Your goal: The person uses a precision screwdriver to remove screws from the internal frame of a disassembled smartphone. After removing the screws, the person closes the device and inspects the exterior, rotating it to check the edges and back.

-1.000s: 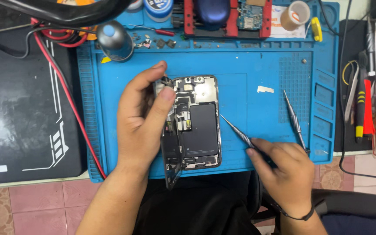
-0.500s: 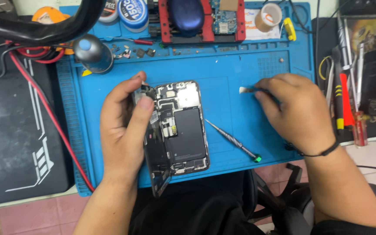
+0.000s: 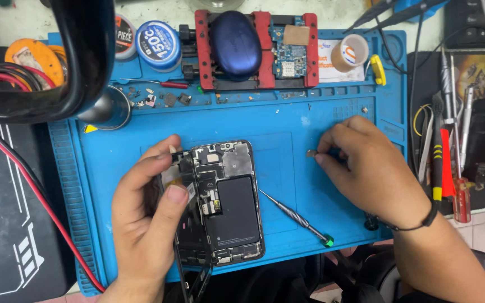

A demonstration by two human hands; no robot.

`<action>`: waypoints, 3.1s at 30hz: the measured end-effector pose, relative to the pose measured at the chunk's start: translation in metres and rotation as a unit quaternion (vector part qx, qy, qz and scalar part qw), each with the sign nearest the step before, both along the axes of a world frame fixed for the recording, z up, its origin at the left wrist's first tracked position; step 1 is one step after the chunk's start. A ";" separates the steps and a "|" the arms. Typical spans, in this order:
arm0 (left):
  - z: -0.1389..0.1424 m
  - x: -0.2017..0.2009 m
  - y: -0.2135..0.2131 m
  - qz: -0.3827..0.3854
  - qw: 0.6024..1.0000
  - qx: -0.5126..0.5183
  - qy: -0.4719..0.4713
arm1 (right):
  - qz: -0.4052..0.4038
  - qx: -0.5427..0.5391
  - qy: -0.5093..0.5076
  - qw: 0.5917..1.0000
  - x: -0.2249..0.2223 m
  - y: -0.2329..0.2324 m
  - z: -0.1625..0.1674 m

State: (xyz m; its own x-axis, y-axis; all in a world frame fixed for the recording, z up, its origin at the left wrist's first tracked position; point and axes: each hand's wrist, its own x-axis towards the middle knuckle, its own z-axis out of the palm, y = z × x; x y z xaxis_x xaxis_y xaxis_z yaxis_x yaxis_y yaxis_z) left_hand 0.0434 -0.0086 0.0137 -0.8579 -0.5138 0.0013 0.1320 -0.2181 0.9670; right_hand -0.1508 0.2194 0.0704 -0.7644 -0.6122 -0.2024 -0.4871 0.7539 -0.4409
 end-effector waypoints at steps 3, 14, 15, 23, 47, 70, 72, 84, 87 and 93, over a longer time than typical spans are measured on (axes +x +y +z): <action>0.000 0.001 0.000 -0.005 1.000 -0.016 0.002 | 0.077 -0.048 0.057 0.994 0.005 -0.002 0.003; -0.002 -0.006 0.003 -0.003 1.000 -0.014 0.016 | 0.046 -0.030 -0.022 0.998 0.015 -0.005 0.015; -0.002 -0.007 0.003 -0.003 1.000 -0.014 0.019 | 0.045 -0.037 -0.044 0.997 0.016 -0.005 0.017; -0.001 -0.014 0.007 0.005 1.000 -0.025 0.014 | 0.015 -0.121 -0.131 0.984 0.049 -0.009 0.013; -0.002 -0.021 0.002 -0.004 0.999 0.036 0.018 | -0.041 -0.239 -0.073 0.967 0.108 -0.047 -0.018; 0.001 -0.028 0.006 -0.005 0.999 0.048 0.024 | -0.038 -0.205 -0.031 0.977 0.096 -0.065 -0.012; 0.001 -0.030 0.007 -0.010 0.997 0.063 0.036 | -0.020 -0.209 -0.018 0.978 0.094 -0.068 -0.012; 0.005 -0.032 0.008 -0.015 0.998 0.054 0.036 | -0.079 -0.253 -0.186 0.946 0.084 -0.050 -0.010; 0.006 -0.032 0.008 -0.016 0.998 0.047 0.029 | -0.073 -0.166 -0.140 0.973 0.084 -0.038 -0.005; 0.006 -0.032 0.011 -0.014 0.998 0.048 0.025 | -0.058 -0.172 -0.063 0.981 0.074 -0.011 0.002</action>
State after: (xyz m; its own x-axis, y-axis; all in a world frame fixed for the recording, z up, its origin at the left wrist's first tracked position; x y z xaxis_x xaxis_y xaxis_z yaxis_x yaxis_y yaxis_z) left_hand 0.0113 0.0019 0.0193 -0.8715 -0.4903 -0.0036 0.1728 -0.3139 0.9336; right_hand -0.0765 0.2082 0.0725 -0.8151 -0.5712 -0.0964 -0.3316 0.5966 -0.7308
